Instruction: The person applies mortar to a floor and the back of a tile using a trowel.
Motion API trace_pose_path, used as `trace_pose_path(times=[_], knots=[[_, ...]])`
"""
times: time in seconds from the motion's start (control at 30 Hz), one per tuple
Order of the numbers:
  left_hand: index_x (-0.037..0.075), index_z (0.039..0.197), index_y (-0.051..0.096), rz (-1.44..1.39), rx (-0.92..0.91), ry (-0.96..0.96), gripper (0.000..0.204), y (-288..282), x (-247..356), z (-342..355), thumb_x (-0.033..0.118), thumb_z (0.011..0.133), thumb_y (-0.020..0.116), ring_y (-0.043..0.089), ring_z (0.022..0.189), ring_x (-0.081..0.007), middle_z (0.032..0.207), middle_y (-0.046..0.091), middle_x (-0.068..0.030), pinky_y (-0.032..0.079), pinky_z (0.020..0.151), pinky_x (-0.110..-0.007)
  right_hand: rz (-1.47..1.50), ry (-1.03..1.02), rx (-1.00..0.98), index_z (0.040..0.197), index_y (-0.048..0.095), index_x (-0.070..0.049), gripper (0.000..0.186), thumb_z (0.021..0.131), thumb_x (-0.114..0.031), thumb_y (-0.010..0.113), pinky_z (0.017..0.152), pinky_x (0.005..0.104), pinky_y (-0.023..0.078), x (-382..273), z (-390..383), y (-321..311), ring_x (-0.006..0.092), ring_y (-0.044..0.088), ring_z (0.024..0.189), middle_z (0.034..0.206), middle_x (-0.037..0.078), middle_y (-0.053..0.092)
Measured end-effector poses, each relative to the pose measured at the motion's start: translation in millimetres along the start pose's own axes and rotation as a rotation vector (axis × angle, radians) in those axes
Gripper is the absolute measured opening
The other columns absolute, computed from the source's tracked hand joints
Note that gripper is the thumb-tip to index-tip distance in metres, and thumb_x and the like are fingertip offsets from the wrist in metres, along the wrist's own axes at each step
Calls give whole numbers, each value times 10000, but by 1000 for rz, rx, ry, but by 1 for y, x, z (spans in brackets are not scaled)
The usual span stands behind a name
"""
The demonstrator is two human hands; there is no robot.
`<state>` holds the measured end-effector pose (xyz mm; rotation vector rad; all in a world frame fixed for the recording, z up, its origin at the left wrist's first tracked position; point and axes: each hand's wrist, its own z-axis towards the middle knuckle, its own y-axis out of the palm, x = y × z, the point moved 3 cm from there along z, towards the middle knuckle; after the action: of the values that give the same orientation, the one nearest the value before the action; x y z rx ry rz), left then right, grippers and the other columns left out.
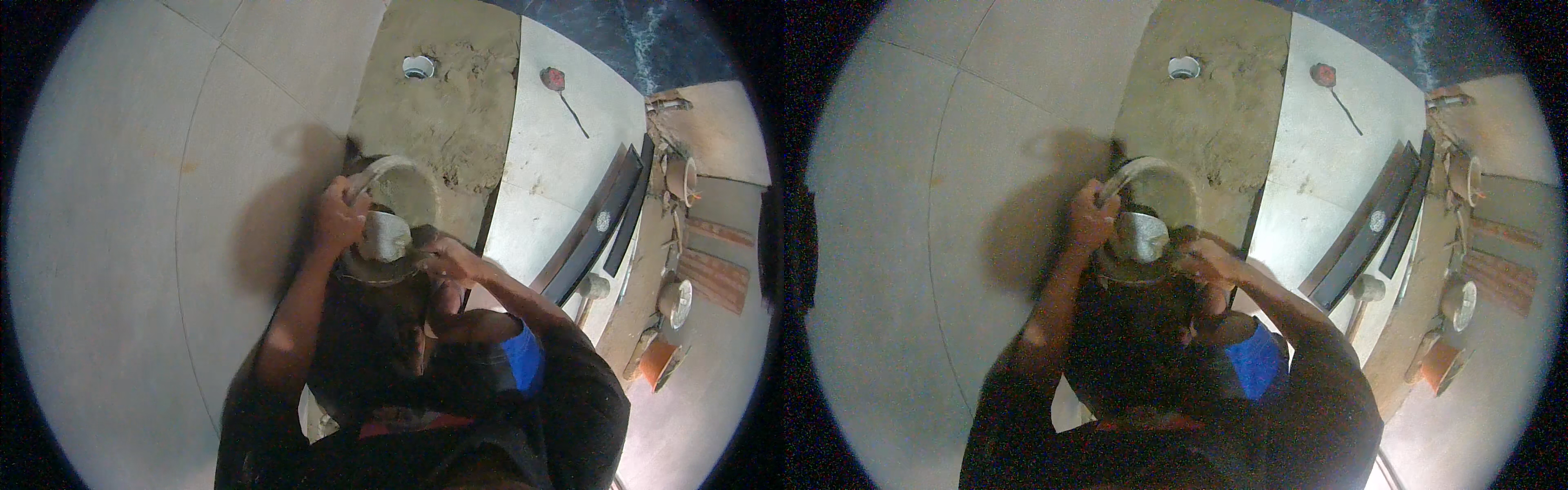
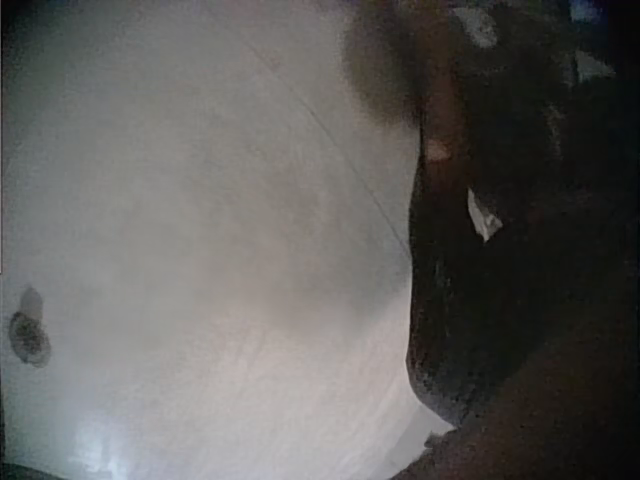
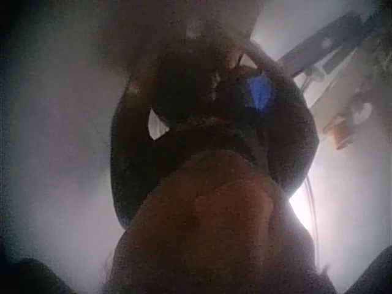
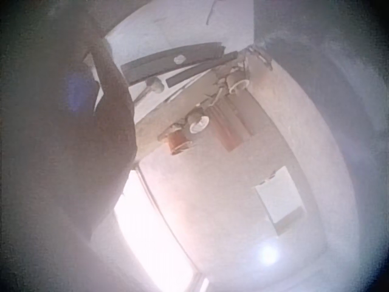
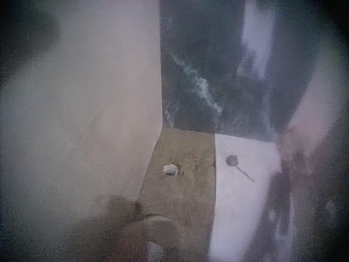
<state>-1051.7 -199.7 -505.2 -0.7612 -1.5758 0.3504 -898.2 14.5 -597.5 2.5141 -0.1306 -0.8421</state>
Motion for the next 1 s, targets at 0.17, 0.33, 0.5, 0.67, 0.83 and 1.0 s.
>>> trace_pose_path(times=[0.17, 0.33, 0.5, 0.67, 0.83, 1.0], knots=[[5, 825, 541, 23, 77, -59, 247, -10, -35, 11, 219, 772, 653, 564, 693, -350, 732, 578, -175, 453, 675, -440, -518, -141, 102, 1050, 614, 19, 296, 906, -234, 560, 538, 274, 469, -34, -42, -20, 126, 555, 582, 781, 62, 625], [8, 804, 521, -75, 70, -144, 243, -11, -32, 12, 213, 788, 651, 531, 667, -305, 716, 558, -157, 433, 652, -417, -347, -319, 238, 1053, 613, 17, 325, 878, -246, 538, 617, 268, 469, -94, -64, -56, 116, 558, 689, 776, 43, 598], [6, 793, 522, 77, 144, 19, 237, -10, -26, 16, 208, 795, 646, 524, 668, -279, 710, 541, -148, 428, 650, -415, -619, -725, 798, 1008, 619, 26, 347, 888, -289, 534, 639, 347, 480, -161, -24, -120, 183, 575, 695, 843, 87, 634], [-2, 785, 517, -50, 20, -116, 245, -11, -21, 19, 207, 799, 642, 527, 692, -301, 730, 543, -167, 423, 664, -426, -787, -525, 1202, 969, 639, 46, 388, 795, -301, 625, 772, 415, 497, -221, 55, -188, 338, 648, 864, 898, 231, 667], [2, 786, 511, 9, 30, -142, 237, -16, -27, 16, 197, 801, 645, 508, 662, -280, 715, 529, -151, 423, 655, -427, -798, -486, 1396, 1014, 637, 31, 423, 753, -301, 670, 807, 438, 499, -241, 90, -193, 394, 645, 922, 957, 244, 670], [8, 798, 510, -20, 38, -77, 248, -12, -22, 21, 211, 799, 652, 507, 658, -289, 713, 526, -160, 425, 649, -425, -706, -537, 1302, 1054, 606, 24, 374, 798, -245, 644, 761, 439, 505, -244, 88, -216, 366, 659, 842, 948, 213, 669]])
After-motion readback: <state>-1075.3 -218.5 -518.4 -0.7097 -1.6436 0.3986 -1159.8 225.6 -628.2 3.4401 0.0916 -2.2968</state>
